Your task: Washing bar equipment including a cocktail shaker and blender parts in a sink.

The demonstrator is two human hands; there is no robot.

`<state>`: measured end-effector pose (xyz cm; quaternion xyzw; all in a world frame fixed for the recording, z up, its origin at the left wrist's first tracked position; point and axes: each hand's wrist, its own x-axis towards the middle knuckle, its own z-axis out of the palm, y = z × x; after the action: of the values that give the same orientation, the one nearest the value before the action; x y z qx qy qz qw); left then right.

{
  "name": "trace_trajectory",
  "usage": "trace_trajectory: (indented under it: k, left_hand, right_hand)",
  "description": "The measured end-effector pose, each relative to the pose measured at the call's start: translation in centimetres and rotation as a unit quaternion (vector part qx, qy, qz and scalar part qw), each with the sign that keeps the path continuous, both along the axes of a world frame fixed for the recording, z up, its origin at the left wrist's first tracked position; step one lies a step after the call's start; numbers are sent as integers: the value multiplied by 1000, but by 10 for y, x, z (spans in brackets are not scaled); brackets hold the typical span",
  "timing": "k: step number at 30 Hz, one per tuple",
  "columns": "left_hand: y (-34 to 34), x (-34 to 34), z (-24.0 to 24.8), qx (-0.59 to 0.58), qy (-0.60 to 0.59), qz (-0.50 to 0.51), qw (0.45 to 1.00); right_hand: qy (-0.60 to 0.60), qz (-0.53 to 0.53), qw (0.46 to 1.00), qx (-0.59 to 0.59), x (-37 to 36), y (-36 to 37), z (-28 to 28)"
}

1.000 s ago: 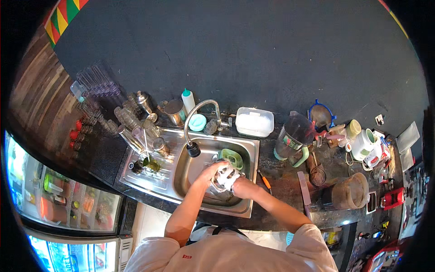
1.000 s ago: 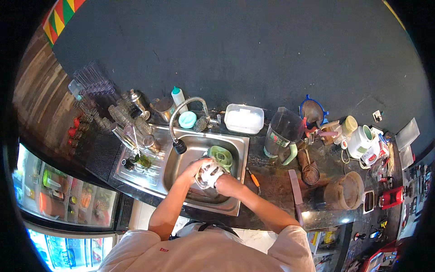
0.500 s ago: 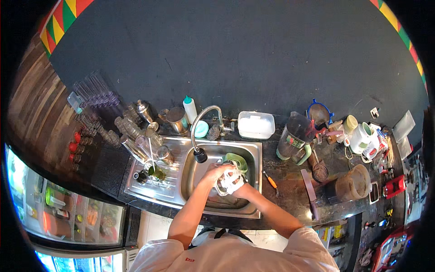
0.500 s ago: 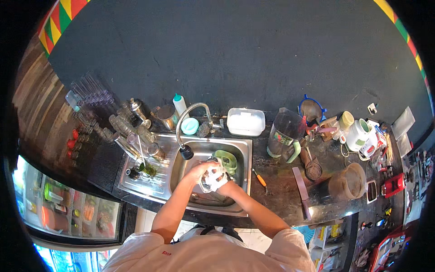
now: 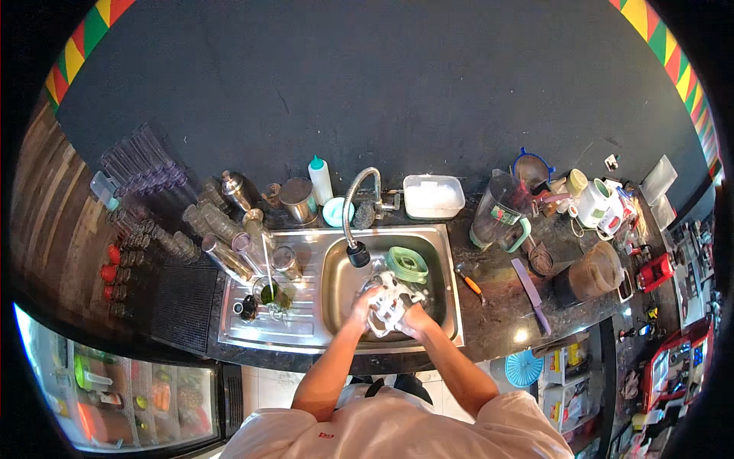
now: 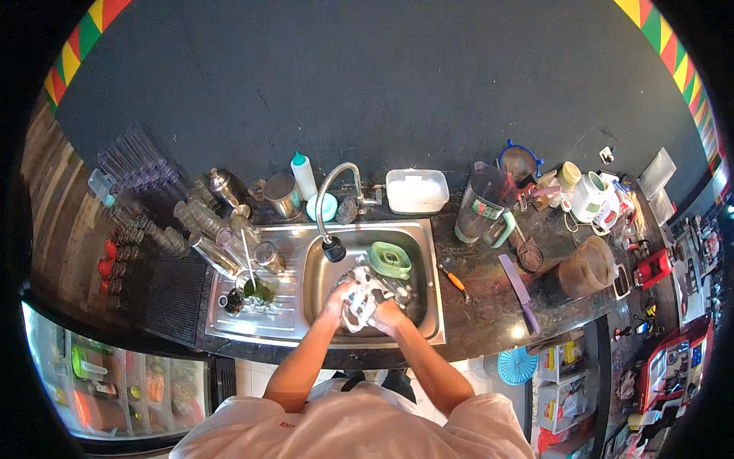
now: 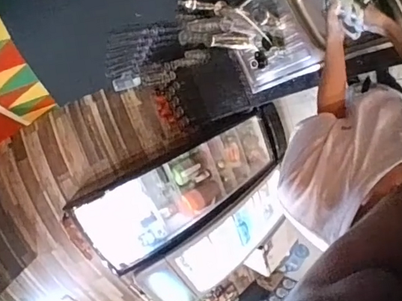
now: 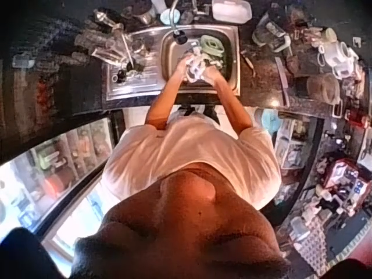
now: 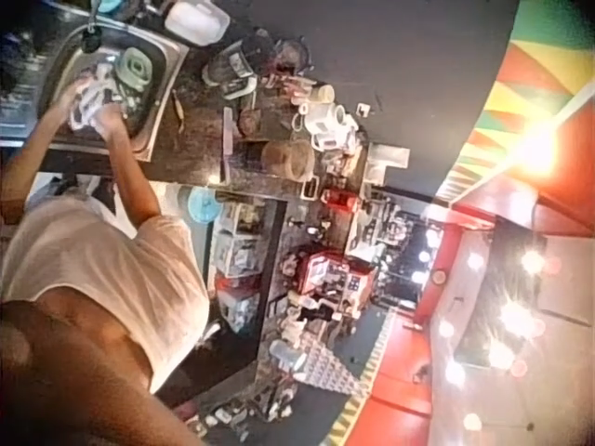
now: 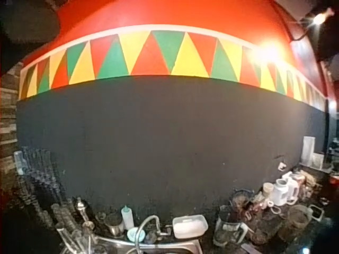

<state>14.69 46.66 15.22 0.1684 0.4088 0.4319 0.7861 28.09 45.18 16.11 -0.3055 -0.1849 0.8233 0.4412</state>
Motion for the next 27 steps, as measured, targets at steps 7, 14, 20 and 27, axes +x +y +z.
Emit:
trace_trajectory:
  k: [7,14,20,27]
  left_hand:
    - [-3,22,42,-70,28,15,997]
    - [-2,13,37,-20,-150,92,984]
    - [0,10,35,-42,-162,30,985]
    - [-6,24,31,-15,-196,43,980]
  right_hand:
    - [-585,-21,652,483,-13,-21,-18]
    - [-400,-125,883,212,-39,-27,14]
    - [-463,-35,791,399,-11,-23,36]
    - [-226,-82,959,149,15,-20,-14]
